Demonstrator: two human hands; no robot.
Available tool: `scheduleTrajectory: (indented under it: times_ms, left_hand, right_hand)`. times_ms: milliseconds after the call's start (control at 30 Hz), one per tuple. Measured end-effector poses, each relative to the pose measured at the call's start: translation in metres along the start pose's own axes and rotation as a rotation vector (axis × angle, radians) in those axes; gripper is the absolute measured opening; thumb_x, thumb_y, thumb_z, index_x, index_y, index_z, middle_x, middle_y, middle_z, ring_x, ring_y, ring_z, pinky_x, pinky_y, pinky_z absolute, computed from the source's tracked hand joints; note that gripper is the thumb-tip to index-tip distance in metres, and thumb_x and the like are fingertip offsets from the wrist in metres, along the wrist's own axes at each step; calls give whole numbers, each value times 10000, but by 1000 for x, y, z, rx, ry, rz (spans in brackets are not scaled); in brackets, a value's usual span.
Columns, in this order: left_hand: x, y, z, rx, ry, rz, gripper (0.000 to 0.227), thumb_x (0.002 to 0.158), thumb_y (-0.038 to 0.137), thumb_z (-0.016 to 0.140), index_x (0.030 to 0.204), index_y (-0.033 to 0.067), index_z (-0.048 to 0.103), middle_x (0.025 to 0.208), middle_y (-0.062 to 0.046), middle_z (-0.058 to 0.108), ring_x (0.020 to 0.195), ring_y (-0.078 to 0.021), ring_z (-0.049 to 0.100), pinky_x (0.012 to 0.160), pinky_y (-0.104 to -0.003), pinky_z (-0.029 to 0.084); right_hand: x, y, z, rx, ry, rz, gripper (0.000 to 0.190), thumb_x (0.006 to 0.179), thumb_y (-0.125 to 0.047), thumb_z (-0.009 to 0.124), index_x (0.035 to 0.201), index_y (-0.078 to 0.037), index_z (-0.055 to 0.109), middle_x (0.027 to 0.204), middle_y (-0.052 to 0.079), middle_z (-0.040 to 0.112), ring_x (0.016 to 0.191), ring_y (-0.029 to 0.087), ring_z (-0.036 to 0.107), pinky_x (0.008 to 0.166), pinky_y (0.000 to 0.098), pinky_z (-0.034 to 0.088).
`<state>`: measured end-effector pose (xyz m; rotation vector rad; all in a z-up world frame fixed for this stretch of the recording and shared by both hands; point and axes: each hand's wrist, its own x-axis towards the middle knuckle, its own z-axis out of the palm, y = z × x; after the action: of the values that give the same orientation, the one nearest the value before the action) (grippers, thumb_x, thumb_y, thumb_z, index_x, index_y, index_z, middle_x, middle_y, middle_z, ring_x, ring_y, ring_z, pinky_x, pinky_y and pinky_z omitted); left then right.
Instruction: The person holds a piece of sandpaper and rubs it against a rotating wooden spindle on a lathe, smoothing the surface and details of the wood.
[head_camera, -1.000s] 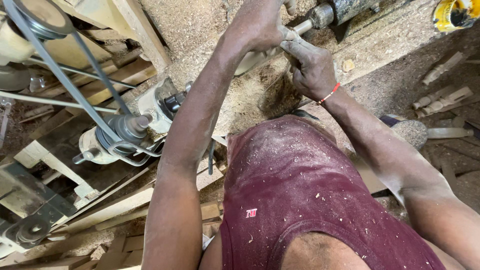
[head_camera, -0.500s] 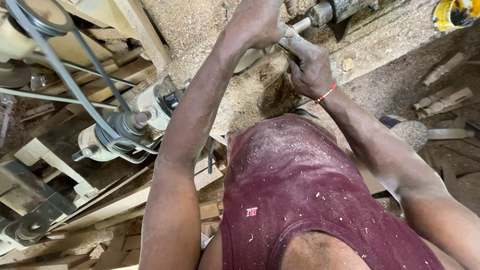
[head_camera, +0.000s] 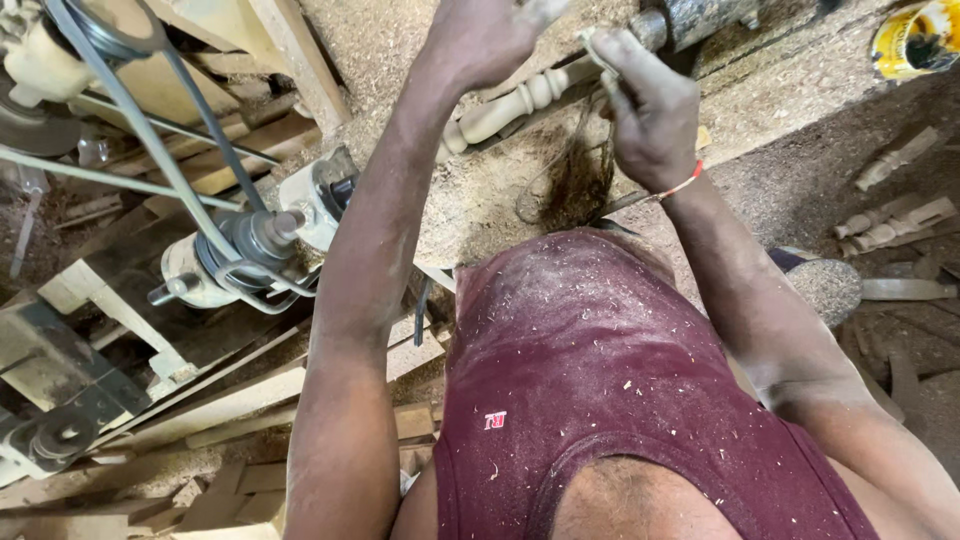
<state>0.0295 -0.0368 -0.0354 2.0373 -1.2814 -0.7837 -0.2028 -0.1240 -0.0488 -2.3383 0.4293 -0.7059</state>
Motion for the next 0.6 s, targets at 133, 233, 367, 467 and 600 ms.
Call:
scheduleTrajectory:
  times_ms: [133, 233, 367, 467, 600]
  left_hand:
    - [-18, 0, -7, -86, 22, -30, 256, 977, 259, 660, 1179, 105, 692, 1166, -89, 700, 1014, -193, 668, 874, -443, 551]
    - [-30, 4, -5, -161, -20, -183, 243, 948, 204, 677, 1184, 145, 678, 1135, -34, 726, 979, -165, 693, 902, -410, 579]
    - [-32, 2, -2, -105, -15, -95, 224, 941, 120, 668, 1163, 134, 692, 1109, -45, 723, 969, -161, 688, 900, -412, 566]
    - [-33, 3, -1, -67, -25, -109, 221, 927, 104, 665, 1137, 141, 719, 1060, -54, 731, 945, -167, 679, 893, -422, 546]
    - [-35, 12, 1, -99, -65, -130, 202, 945, 125, 663, 1142, 121, 703, 1034, -68, 738, 943, -159, 692, 892, -425, 538]
  right_hand:
    - [-4, 11, 8, -433, -140, -89, 233, 1156, -161, 592, 1345, -148, 728, 1275, 176, 731, 729, 120, 713, 516, 255, 554]
    - [-9, 11, 12, -498, -196, -158, 316, 1093, -108, 584, 1381, -130, 711, 1273, 156, 743, 689, 110, 685, 492, 233, 516]
    - [-7, 9, 18, -469, -245, -167, 364, 1074, -13, 555, 1395, -128, 684, 1313, 159, 731, 686, 108, 665, 500, 225, 499]
    - [-5, 8, 17, -484, -286, -175, 383, 1027, -3, 558, 1383, -84, 677, 1300, 189, 725, 558, 114, 591, 443, 238, 462]
    - [-12, 12, 19, -463, -264, -232, 410, 1034, 11, 523, 1417, -57, 651, 1353, 215, 686, 650, 109, 585, 500, 224, 463]
